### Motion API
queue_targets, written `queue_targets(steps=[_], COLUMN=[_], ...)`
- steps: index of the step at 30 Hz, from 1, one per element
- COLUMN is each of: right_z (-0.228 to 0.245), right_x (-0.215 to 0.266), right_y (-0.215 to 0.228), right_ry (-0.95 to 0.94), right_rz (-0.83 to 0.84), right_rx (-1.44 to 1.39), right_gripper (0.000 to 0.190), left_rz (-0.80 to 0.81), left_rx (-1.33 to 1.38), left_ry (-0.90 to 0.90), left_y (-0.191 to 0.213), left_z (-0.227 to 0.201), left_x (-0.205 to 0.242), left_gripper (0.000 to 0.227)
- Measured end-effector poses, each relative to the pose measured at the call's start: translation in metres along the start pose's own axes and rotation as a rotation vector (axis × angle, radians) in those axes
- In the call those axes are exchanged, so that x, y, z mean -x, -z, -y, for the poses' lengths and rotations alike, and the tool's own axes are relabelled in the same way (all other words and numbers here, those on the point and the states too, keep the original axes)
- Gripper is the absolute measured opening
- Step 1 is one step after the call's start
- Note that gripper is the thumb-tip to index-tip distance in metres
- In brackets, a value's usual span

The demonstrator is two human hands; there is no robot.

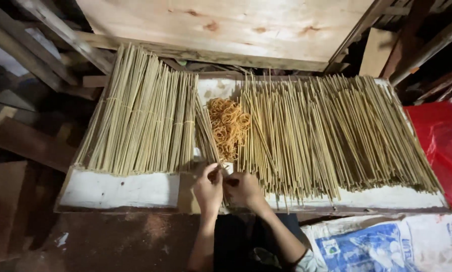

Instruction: Bundling and aligning thin wooden sticks on a workshop floor

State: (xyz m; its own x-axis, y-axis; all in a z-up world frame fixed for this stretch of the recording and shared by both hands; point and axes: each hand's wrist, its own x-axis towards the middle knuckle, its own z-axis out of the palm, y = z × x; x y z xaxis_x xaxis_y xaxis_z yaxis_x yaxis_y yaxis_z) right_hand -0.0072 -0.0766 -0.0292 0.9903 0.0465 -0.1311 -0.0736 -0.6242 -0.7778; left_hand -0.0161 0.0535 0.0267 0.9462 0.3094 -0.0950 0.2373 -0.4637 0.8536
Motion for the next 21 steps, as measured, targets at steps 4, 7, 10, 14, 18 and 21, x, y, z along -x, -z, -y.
queue_targets(steps=[4,7,10,14,18,21], right_z=[0.008,0.004,0.0,-0.019,0.009,-0.012], right_x=[0.001,0.004,0.005,-0.005,0.009,0.004], right_y=[-0.003,0.002,-0.003,-0.044,-0.04,-0.04], right_ry=[0.042,-0.011,0.027,0.139,0.378,0.282], right_rz=[-0.084,-0.153,-0.186,-0.115,-0.183,-0.122], right_rx=[0.066,0.06,0.094,0.156,0.077,0.159], right_gripper=[0.028,0.033,0.038,0.052,0.03,0.055], left_rz=[-0.016,0.009,0.058,0.046,0.043,-0.144], left_rx=[-0.146,-0.135,-0.07,-0.035,-0.074,-0.095], left_ry=[0.009,0.037,0.088,0.037,0.021,-0.144], left_y=[0.001,-0.008,-0.012,-0.022,-0.031,-0.03], left_z=[0.019,0.037,0.047,0.054,0.069,0.05], left_x=[-0.007,-0.011,-0.011,-0.019,-0.035,-0.021], left_gripper=[0.04,0.048,0.044,0.04,0.04,0.059])
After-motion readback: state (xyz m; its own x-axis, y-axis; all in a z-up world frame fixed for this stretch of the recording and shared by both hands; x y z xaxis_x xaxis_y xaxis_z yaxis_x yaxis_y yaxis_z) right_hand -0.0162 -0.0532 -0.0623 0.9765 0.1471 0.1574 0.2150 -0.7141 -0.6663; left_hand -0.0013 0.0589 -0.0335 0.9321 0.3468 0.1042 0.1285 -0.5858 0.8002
